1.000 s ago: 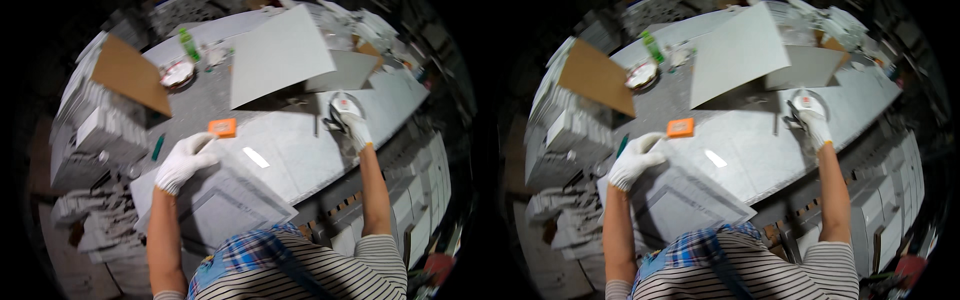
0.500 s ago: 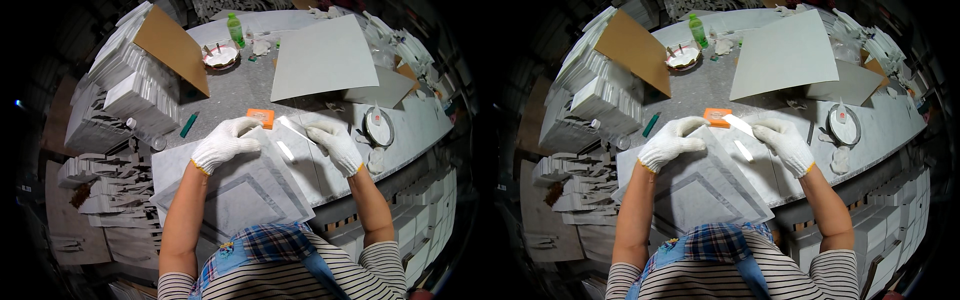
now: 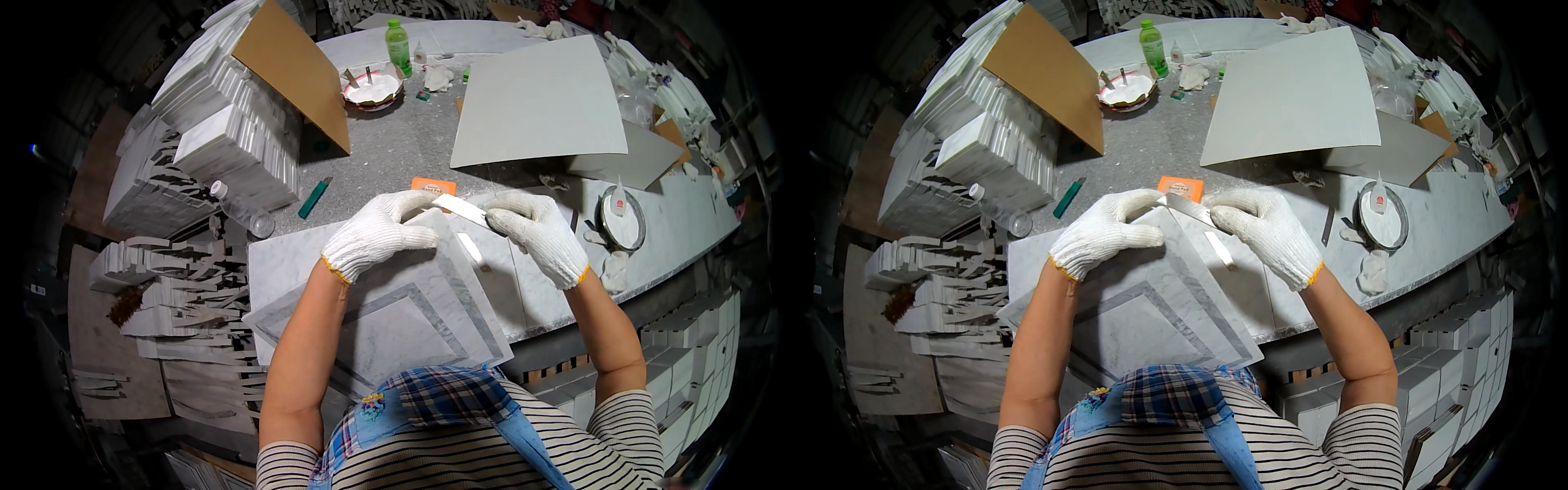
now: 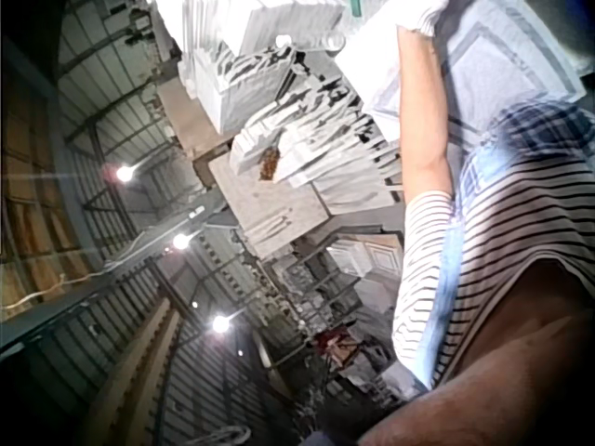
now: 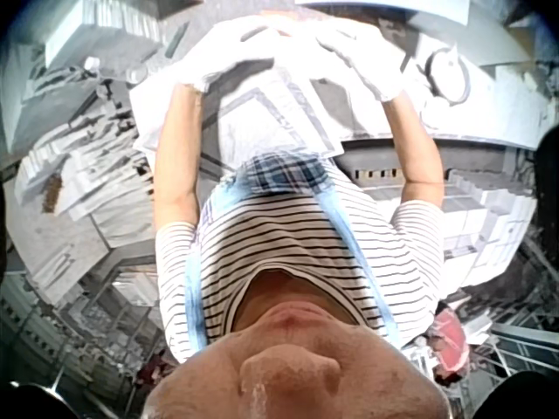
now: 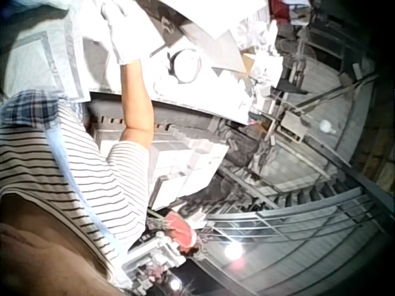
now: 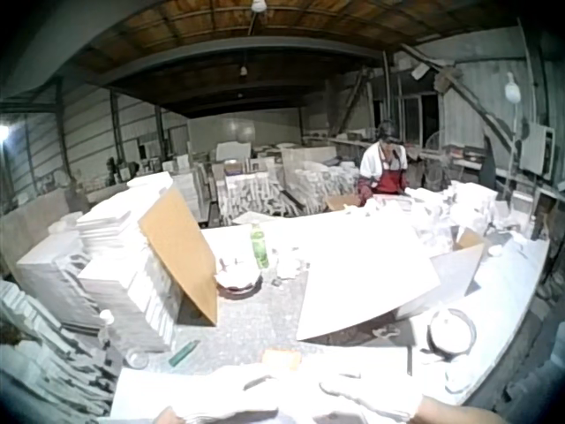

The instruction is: The person uses a utility knife to trim the edges of a white rectangular sheet on a workbench. They repeatedly cut along the sides, remove the excess strips, and occasionally use an orange block to smooth or clean the surface. The person handles the sheet and the knife with gloved hands throughout the process.

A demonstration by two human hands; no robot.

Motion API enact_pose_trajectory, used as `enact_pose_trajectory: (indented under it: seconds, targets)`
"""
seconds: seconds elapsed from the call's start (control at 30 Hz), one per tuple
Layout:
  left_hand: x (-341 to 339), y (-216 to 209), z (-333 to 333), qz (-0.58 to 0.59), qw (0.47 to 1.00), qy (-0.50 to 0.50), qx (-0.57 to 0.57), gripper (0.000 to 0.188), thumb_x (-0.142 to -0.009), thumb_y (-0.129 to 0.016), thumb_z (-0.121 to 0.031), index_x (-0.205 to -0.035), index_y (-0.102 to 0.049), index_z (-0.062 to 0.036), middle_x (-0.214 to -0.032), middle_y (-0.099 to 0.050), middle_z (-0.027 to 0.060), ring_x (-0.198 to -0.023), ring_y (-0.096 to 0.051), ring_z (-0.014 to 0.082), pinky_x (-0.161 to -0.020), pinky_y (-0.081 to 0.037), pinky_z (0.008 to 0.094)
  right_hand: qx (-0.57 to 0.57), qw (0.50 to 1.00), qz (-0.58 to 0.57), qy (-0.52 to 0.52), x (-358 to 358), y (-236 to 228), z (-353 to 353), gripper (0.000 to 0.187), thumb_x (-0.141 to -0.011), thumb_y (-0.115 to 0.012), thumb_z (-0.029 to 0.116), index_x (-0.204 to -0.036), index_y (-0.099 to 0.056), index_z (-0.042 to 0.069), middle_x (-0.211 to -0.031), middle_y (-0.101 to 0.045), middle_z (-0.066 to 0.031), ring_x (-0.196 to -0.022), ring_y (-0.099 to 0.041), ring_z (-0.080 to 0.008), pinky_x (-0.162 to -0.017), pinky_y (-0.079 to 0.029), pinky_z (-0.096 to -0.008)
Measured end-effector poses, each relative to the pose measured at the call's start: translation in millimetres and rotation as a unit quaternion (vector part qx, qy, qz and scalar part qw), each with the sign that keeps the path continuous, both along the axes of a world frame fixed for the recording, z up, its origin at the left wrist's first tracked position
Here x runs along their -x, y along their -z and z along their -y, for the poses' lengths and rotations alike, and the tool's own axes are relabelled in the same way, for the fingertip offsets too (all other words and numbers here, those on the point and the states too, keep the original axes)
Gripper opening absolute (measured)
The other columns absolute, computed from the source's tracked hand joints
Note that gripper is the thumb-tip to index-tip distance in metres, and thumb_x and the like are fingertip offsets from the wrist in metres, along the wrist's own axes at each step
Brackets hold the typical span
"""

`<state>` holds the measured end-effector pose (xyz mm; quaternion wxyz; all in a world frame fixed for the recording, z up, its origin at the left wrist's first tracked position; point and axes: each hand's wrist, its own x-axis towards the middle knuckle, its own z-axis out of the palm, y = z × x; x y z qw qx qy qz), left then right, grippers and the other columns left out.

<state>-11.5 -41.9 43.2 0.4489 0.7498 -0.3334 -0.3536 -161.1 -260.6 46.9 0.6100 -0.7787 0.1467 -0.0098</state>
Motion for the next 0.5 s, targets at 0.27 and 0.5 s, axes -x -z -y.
enact_pose_trajectory:
  seconds: [0.27,0.5]
  targets:
    - [-1,2,0,-0.016,1.000,0.000,-0.006,0.075,-0.074,-0.083,-0.031,-0.136,-0.061,0.0048,-0.126,-0.068,0.0157,-0.116,-0.063,0.0233,-0.104,-0.047,0.0336,-0.003,1.000,0.012,-0.001,0,6,2,0.032,-0.095,-0.065,0.018,-0.114,-0.074,-0.006,-0.099,-0.073,-0.0085,-0.088,-0.063,-0.0116,-0.079,-0.051,-0.0264]
    - [-2,6,-1,0.015,1.000,-0.004,-0.005,0.075,-0.074,-0.083,-0.033,-0.135,-0.061,0.0052,-0.124,-0.069,0.0160,-0.114,-0.064,0.0232,-0.102,-0.048,0.0339,0.015,0.999,0.041,-0.008,-1,11,3,0.032,-0.095,-0.066,0.018,-0.113,-0.073,-0.007,-0.101,-0.074,-0.0122,-0.090,-0.066,-0.0140,-0.082,-0.053,-0.0290]
